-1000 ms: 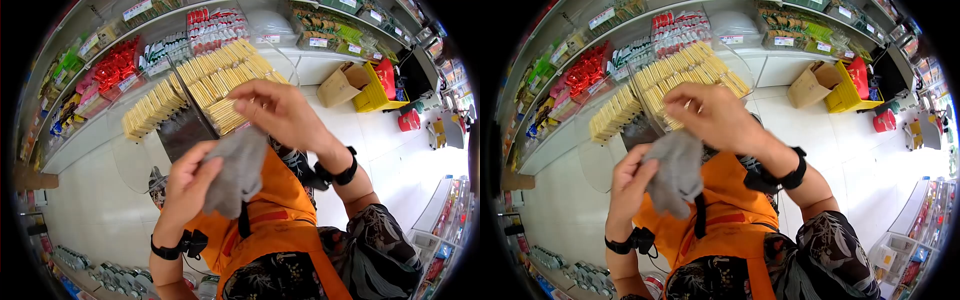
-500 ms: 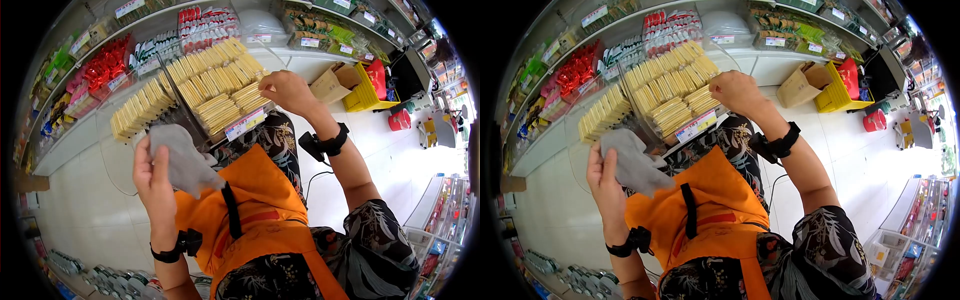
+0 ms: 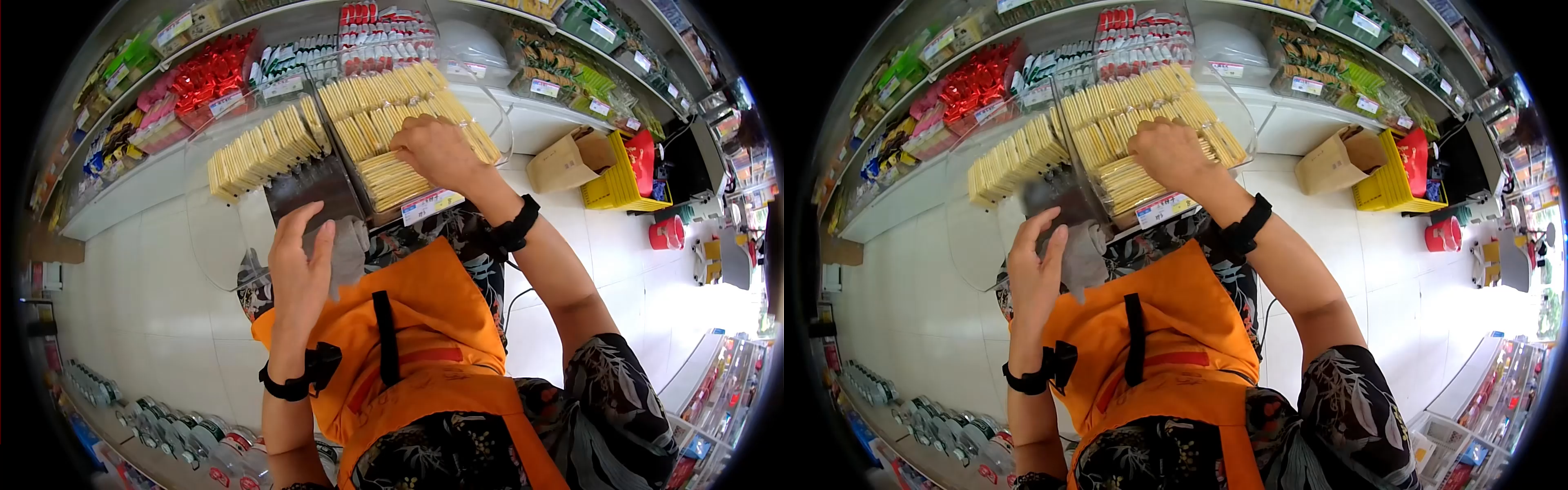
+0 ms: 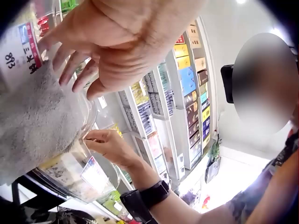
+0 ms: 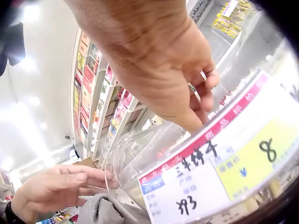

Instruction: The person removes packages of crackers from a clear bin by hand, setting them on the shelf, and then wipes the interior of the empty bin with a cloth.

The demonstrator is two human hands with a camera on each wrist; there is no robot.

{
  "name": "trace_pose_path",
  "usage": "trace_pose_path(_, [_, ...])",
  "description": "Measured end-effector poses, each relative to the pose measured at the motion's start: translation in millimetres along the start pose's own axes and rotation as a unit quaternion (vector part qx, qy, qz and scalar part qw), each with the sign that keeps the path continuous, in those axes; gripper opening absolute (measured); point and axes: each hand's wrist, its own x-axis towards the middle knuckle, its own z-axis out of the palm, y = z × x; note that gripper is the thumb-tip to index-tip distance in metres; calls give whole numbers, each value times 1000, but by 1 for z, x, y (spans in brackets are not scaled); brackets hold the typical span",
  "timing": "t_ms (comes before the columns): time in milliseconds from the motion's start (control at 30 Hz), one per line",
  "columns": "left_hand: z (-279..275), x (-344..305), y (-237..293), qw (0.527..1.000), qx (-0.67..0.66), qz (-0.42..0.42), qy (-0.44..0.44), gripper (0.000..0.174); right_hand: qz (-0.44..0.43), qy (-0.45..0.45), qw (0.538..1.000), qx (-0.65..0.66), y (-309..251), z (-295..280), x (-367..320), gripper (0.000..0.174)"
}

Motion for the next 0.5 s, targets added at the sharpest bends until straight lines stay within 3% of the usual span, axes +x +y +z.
trace_pose_path(233, [-21, -20, 9, 993, -92, -46, 61, 21, -13, -94, 986, -141, 5, -9, 18, 15])
trace_pose_path(333, [-27, -26, -2, 992, -94, -15, 88, 20, -31, -114, 979, -165, -5, -11, 23, 12])
trace_pose_path(500, [-30, -33, -1, 986, -127, -31, 99, 18, -108, -109, 971, -182, -1, -9, 24, 9])
